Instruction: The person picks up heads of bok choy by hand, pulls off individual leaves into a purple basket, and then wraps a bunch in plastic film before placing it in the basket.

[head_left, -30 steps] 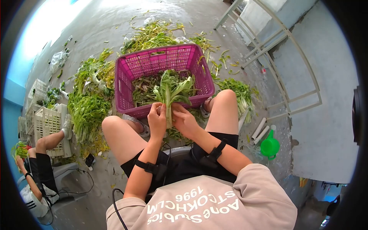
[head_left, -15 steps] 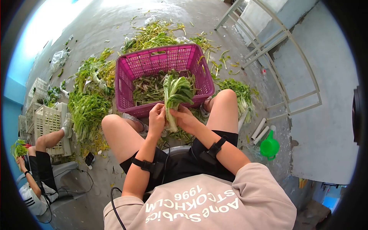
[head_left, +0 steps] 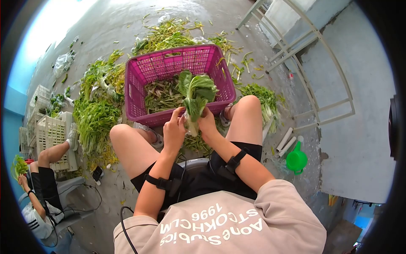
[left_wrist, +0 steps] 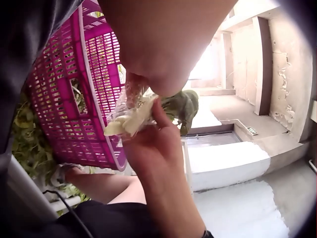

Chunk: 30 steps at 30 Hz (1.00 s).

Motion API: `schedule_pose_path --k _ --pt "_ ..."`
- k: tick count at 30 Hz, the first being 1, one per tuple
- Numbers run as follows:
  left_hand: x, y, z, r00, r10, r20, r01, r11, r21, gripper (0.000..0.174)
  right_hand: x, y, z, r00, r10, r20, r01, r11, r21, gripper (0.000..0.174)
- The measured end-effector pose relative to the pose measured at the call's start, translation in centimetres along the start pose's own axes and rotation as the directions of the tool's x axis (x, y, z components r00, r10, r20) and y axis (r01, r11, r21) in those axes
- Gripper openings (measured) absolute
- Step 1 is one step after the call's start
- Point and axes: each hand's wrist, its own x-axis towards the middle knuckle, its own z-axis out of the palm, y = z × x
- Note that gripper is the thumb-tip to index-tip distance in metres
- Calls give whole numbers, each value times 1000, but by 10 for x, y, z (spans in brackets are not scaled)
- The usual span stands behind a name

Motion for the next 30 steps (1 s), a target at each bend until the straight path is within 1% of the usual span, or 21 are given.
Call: schedule_pose_path --k 1,2,3,4,6,7,8,10,11,13,16,17,19,20,22,23,24,26,27,29,30 --pt "-1 0 0 995 102 18 -101 995 -12 33 2 -1 -3 1000 -1 -4 1 1000 1 42" --pt "-2 1 1 979 202 34 -201 979 -25 36 5 -2 -6 998 52 -44 -47 993 108 40" --pt "-5 1 0 983 175 55 -170 982 -80 36 7 -4 -9 991 108 -78 -89 973 215 37" --pt "-6 7 -2 983 176 56 -171 982 -81 36 8 -5 -12 991 108 -79 -89 973 215 37" --pt "-7 13 -4 966 232 112 -197 945 -260 37 11 -9 -20 983 177 38 -180 923 339 32" --pt "-7 13 -3 966 232 114 -196 945 -262 37 15 -8 -14 986 150 -79 -110 921 373 29" --pt "-4 11 -2 964 240 111 -197 933 -302 34 15 -9 -15 985 151 -79 -111 921 373 29" --pt "-2 10 -3 964 246 104 -198 919 -340 31 14 -12 -18 986 167 0 -152 897 415 23" --pt "0 10 -6 975 210 74 -164 902 -400 30 16 -11 -22 986 168 3 -154 897 414 23" --pt "3 5 -8 989 147 25 -114 853 -509 26 19 -13 -29 941 286 180 -337 802 493 18" --pt "6 0 -8 982 189 -2 -170 881 -442 24 20 -16 -29 925 356 135 -369 750 548 18" --pt "5 3 -8 982 189 0 -170 882 -440 24 24 -11 -32 925 355 135 -368 749 551 18" --pt "0 9 -6 935 345 82 -310 908 -283 24 32 0 -36 918 376 123 -373 718 588 20" --pt "-1 9 -2 935 345 84 -310 908 -282 24 34 3 -38 919 376 123 -372 717 590 20" --pt "-4 6 6 959 268 92 -253 955 -153 25 34 5 -40 896 419 147 -417 680 603 21" --pt "-4 5 8 956 269 120 -253 958 -137 33 32 4 -39 896 420 145 -416 678 606 21" --pt "-5 3 10 955 269 122 -252 958 -136 33 30 3 -38 897 414 157 -417 674 609 20" --pt "-7 8 12 932 303 199 -258 940 -224 41 28 0 -35 897 408 169 -420 670 613 19" --pt "-7 5 15 928 312 204 -266 938 -223 47 28 -2 -33 889 429 160 -432 667 607 21" --pt "-6 1 18 930 307 204 -262 939 -221 47 27 -3 -31 880 451 151 -443 663 603 23" --pt "-6 -1 20 932 302 201 -258 941 -221 48 26 -3 -30 887 442 135 -430 684 590 24"
